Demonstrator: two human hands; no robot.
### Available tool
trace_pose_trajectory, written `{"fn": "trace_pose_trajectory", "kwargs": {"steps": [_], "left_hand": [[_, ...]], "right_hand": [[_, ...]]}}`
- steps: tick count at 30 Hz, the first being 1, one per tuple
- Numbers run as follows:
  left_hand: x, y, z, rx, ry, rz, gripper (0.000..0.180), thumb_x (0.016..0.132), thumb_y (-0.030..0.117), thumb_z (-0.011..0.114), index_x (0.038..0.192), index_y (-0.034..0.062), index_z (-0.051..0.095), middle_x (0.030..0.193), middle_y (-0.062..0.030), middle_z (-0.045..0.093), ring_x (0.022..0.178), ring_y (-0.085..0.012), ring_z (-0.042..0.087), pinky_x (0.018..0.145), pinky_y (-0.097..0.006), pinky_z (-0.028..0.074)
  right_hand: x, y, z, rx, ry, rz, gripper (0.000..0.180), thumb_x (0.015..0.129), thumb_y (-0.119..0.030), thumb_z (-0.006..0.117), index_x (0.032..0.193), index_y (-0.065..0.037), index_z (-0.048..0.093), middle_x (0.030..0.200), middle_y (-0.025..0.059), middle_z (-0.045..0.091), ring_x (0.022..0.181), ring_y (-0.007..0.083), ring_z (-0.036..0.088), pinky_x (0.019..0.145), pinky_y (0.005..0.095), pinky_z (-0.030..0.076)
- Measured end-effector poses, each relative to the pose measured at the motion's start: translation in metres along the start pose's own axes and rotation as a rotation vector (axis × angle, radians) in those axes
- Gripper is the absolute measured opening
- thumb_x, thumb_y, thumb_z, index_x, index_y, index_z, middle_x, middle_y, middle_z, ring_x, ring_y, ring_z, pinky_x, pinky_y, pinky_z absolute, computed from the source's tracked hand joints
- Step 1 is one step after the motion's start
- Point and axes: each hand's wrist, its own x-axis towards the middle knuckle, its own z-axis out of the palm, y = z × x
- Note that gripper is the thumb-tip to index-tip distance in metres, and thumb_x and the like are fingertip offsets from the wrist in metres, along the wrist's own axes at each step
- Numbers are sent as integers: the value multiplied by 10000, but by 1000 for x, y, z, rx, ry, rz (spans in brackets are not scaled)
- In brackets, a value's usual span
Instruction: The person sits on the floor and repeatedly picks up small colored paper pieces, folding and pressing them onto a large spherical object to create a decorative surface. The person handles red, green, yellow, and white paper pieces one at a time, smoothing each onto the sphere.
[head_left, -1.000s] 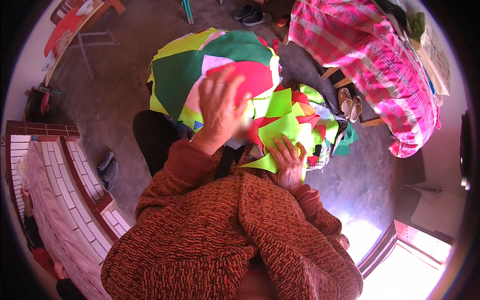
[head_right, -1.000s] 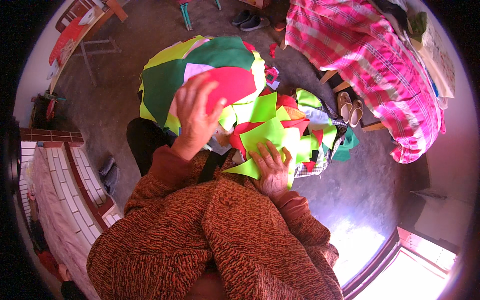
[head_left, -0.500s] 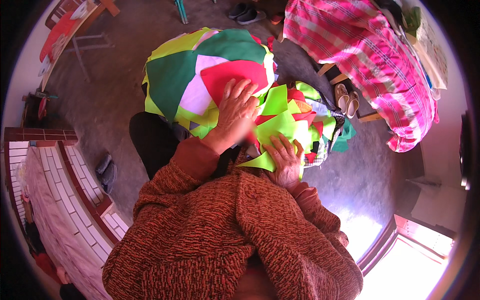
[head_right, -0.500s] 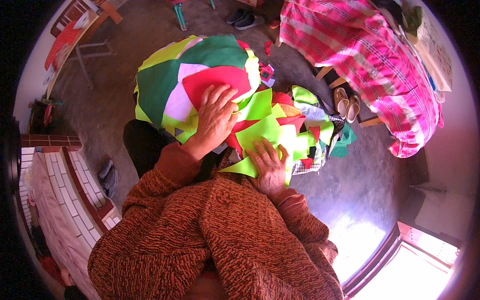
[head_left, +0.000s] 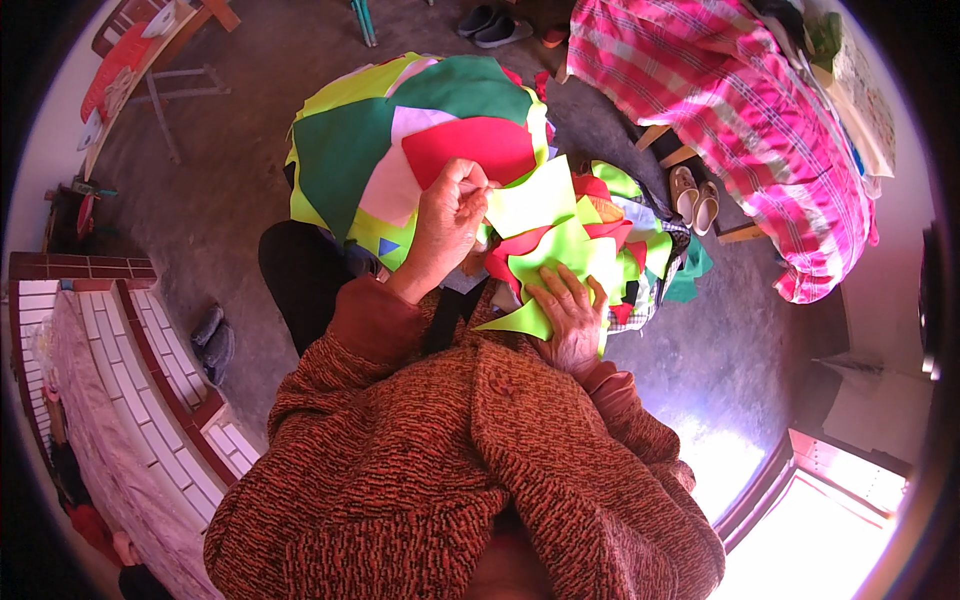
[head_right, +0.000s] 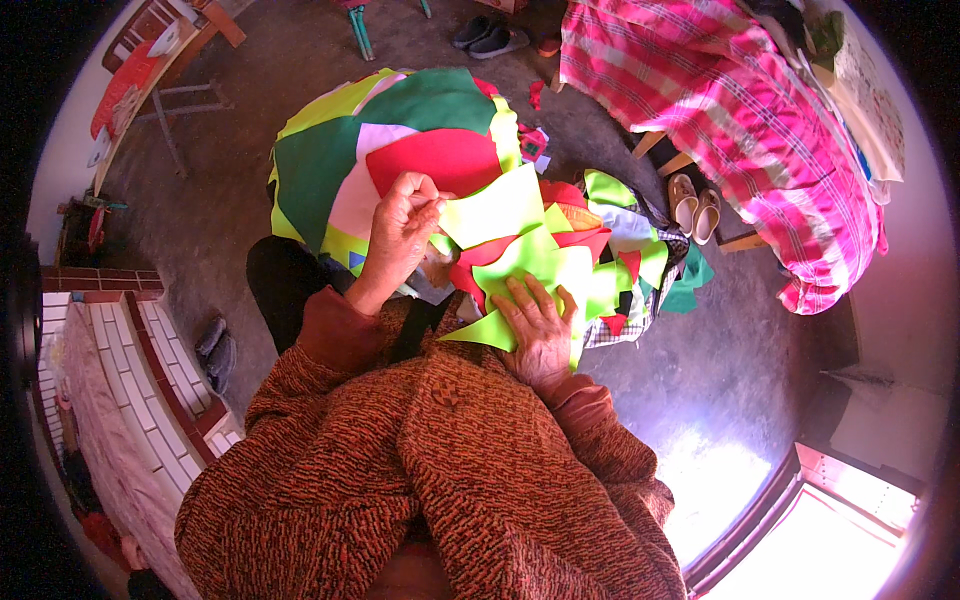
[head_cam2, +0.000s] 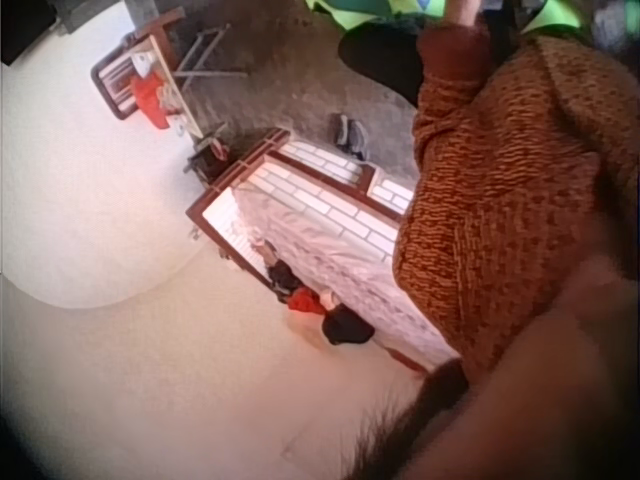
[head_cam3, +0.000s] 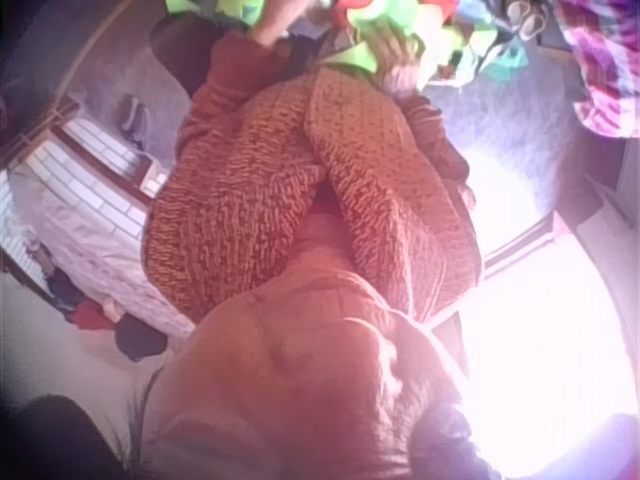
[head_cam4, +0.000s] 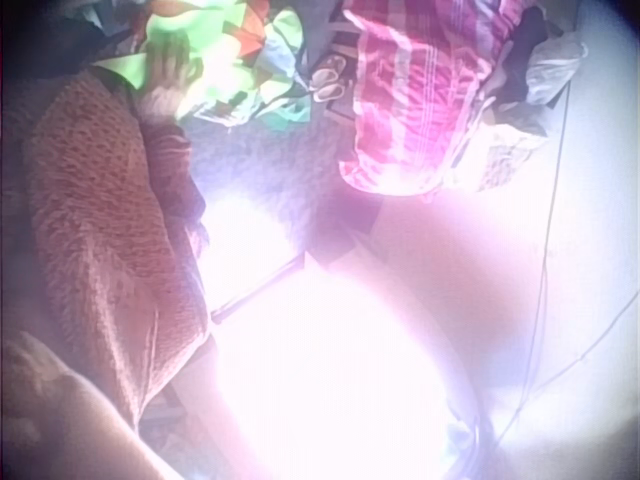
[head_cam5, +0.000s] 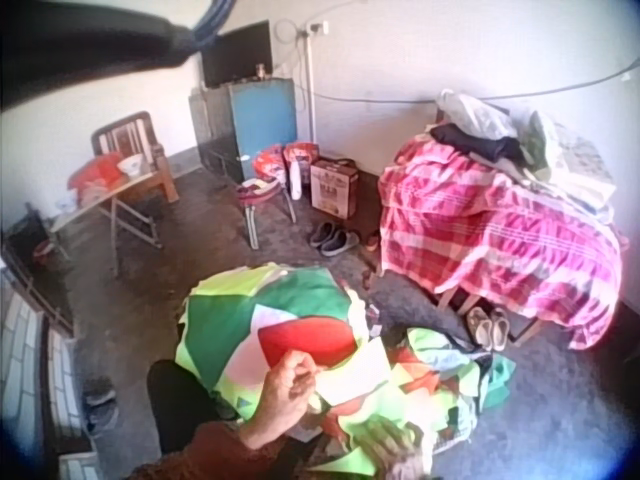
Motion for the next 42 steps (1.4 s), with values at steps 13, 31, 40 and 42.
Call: {"fn": "trace_pose_trajectory", "kwargs": {"steps": [13,31,40,42], "left_hand": [[1,0,-9,-160,183,-45,207,890,-53,543,1074,32,499,966,-66,618,871,-92,572,767,-221,469],[37,56,-91,-187,427,33,189,918,29,551,1104,58,536,961,-46,636,812,-77,588,604,-201,466],[9,2,-141,72,559,-110,218,893,3,557,1098,74,527,946,-29,648,791,-76,599,594,-216,472],[9,4,-139,87,567,-102,230,889,-14,552,1099,72,517,929,-31,655,807,-83,605,604,-221,477]], "right_hand": [[-2,2,2,15,10,-4,598,581,-225,754,1157,-150,609,1293,74,538,1254,255,448,1041,531,235],[2,-3,-3,-31,1,5,543,615,-253,747,1133,-151,617,1270,63,545,1239,232,455,1043,494,239],[3,-4,-3,-56,-32,-23,579,599,-250,742,1149,-136,603,1267,66,547,1232,246,463,1060,481,227],[2,-2,-3,-56,-46,-14,613,565,-225,749,1153,-142,598,1266,63,542,1239,243,453,1066,479,215]]}}
